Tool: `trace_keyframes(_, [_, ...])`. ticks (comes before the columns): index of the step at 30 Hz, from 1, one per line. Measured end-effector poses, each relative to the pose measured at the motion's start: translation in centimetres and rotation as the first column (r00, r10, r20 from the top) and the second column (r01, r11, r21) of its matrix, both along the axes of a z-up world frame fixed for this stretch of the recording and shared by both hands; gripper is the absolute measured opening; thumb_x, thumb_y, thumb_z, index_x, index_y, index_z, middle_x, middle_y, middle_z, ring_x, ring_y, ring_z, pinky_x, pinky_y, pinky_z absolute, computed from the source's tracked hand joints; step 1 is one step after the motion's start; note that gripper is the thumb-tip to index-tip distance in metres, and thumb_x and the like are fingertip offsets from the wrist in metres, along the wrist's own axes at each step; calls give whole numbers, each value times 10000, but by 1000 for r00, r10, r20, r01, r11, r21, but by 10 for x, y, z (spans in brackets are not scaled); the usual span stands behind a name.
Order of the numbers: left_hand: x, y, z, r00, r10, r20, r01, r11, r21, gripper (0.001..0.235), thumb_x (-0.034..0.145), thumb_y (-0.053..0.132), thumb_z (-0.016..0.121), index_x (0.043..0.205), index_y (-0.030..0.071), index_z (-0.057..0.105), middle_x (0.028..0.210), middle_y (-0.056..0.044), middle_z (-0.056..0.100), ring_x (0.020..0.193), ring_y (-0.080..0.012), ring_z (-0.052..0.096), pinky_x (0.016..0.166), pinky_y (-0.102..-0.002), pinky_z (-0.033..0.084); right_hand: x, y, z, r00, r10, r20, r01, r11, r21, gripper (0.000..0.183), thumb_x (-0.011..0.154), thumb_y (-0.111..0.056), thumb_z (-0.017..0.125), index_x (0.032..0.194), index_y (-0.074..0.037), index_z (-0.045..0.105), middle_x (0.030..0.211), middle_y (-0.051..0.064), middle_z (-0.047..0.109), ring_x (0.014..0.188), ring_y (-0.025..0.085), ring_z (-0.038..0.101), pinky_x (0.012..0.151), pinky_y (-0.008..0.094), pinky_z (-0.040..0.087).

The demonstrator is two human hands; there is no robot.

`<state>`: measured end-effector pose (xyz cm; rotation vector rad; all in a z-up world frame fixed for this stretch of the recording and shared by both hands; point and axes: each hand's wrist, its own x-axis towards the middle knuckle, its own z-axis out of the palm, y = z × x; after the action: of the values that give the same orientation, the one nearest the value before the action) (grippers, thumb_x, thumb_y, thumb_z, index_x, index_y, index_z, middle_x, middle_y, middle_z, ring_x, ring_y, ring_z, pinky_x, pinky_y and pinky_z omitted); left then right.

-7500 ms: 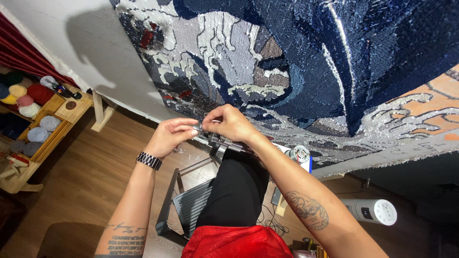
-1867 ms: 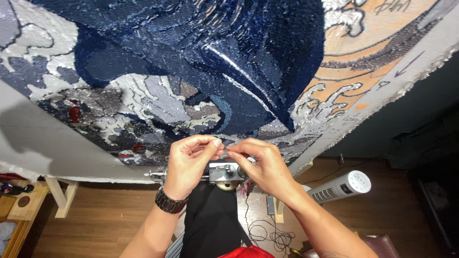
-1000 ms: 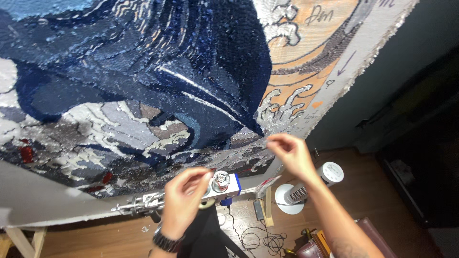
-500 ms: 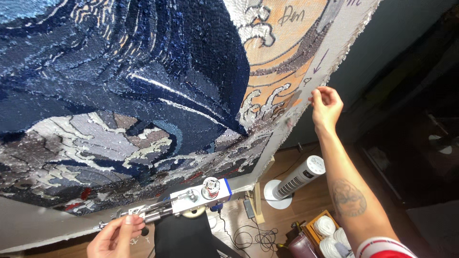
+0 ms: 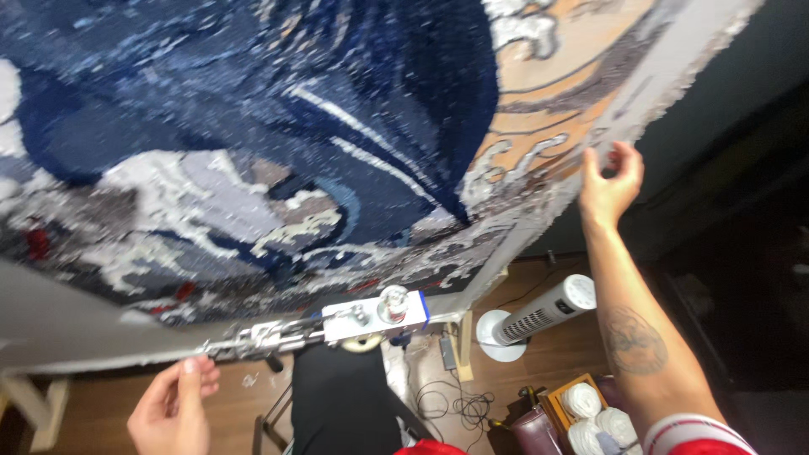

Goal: The person uses a handheld tufting gun to apply yarn into a stretched fabric canvas, creating a textured rug design. They guide the tool across the surface to fill in outlined sections with white yarn.

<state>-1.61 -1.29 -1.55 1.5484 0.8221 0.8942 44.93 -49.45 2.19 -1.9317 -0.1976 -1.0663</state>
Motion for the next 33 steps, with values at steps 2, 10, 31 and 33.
trace_keyframes(2, [-10,14,-21,995,44,88,-51,996,77,149,1178,50,584,1223,-74,652,1145,-183,698,969,-230,683,849,-309,590,-29,20,4,984,-61,165,67,997,-31,250,985,-58,795,1173,-35,631,1063,100,558,929,234,567,870,359,472])
trace_keyframes(10, [-9,16,-88,959,-202,-199,202,979,-21,721,884,88,611,1548,45,334,1603,-175,379,1482,-331,391,1239,-473,327,-144,110,-73,426,557,-713,-782,623,19,375,881,-154,773,1245,-174,681,1189,22,702,1099,168,653,981,327,513])
trace_keyframes(31, [136,-3,-123,937,-281,-206,198,916,-349,380,892,286,760,1216,91,724,1038,-108,751,935,-176,681,814,-397,575,-303,176,-101,274,787,-553,-500,608,617,442,855,-255,888,1194,-28,718,1082,134,779,1019,193,709,927,406,580])
trace_keyframes(33, [167,11,-159,940,-319,-124,259,900,-352,442,932,243,699,1338,71,671,1163,-146,730,1046,-204,682,866,-398,582,-315,182,-70,387,745,-544,-469,667,579,455,821,-256,920,1173,-41,728,1030,121,787,981,175,714,874,387,592])
